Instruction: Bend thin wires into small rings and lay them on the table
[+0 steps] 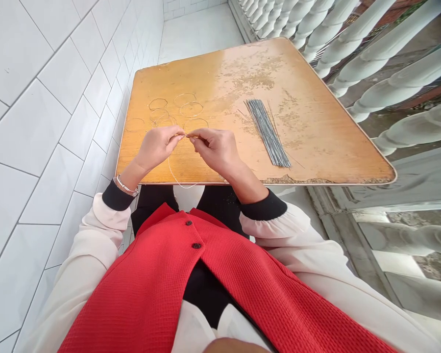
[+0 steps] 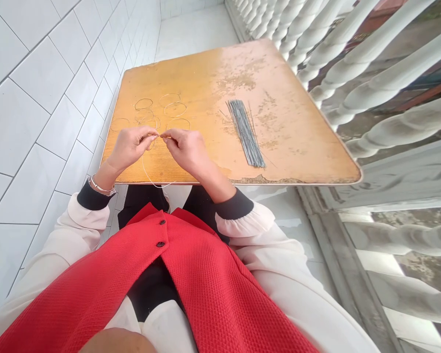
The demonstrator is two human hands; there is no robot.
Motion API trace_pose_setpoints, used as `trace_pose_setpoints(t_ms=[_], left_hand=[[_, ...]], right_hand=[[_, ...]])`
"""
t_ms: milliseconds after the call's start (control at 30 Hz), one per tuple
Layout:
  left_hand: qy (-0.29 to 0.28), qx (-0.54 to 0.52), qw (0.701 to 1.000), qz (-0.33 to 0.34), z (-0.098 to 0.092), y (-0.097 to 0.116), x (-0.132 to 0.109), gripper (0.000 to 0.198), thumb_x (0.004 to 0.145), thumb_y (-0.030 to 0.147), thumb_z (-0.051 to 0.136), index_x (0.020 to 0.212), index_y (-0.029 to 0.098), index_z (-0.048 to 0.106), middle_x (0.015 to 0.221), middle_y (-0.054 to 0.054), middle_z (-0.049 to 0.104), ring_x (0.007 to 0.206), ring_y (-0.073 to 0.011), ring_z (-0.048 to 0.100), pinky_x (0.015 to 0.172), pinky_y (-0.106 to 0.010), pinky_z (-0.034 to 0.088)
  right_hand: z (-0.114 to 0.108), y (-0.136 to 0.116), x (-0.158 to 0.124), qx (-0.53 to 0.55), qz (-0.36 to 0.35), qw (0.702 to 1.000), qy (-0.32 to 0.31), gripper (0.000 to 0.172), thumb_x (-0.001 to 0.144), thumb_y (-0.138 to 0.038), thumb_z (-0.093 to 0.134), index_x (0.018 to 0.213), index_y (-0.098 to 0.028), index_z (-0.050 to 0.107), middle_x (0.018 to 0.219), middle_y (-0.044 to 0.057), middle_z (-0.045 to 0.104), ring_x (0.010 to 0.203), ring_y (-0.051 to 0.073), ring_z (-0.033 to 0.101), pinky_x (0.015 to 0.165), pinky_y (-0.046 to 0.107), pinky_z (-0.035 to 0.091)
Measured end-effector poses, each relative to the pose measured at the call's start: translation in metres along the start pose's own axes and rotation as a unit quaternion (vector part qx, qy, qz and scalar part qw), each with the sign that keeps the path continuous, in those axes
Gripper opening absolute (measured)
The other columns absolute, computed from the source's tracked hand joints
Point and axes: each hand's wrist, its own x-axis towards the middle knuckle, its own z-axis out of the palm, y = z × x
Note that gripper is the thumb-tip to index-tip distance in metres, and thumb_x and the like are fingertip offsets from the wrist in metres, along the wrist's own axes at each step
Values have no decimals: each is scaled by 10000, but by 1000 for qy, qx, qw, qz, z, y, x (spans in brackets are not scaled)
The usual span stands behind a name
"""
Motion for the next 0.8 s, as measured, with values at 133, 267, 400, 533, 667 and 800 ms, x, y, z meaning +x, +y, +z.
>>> trace_pose_setpoints(t_ms=[133,267,400,533,667,800], left_hand=[[18,-22,999,-30,7,0,-1,168,824,107,734,719,236,720,651,11,626,729,-156,584,739,-253,393],[16,-6,1000,-2,9,-3,-3,170,854,122,709,738,243,730,609,27,569,666,-140,533,717,-254,370],[26,23,999,35,12,-12,-7,169,890,140,660,778,244,733,598,43,530,598,-119,452,691,-255,349],[48,25,998,45,19,-21,-11,147,905,174,644,808,250,724,573,52,507,580,-111,457,684,-248,369],[91,13,996,22,26,-29,-14,122,887,179,664,802,255,707,533,66,465,564,-109,467,670,-239,381],[175,-10,985,3,28,-37,-17,93,910,209,650,832,256,667,528,79,429,540,-100,504,659,-229,399]], right_hand=[[3,4,-2,-22,-3,999,25,80,888,-279,679,816,-265,712,739,18,674,789,192,640,759,311,492],[7,8,-4,-58,-11,997,47,116,918,-281,634,814,-251,675,778,28,675,820,199,636,786,317,462],[9,12,-6,-127,-41,990,41,157,954,-311,558,868,-238,667,862,51,706,850,214,640,826,342,462],[14,15,-7,-150,-44,986,55,187,963,-334,526,895,-236,670,927,73,723,869,228,650,831,359,475],[14,12,-7,-139,-51,987,59,210,973,-369,524,937,-245,690,949,68,728,872,221,653,849,365,505],[2,14,-13,-71,-31,989,126,217,944,-419,609,1062,-263,701,1133,69,707,907,200,667,856,359,535]])
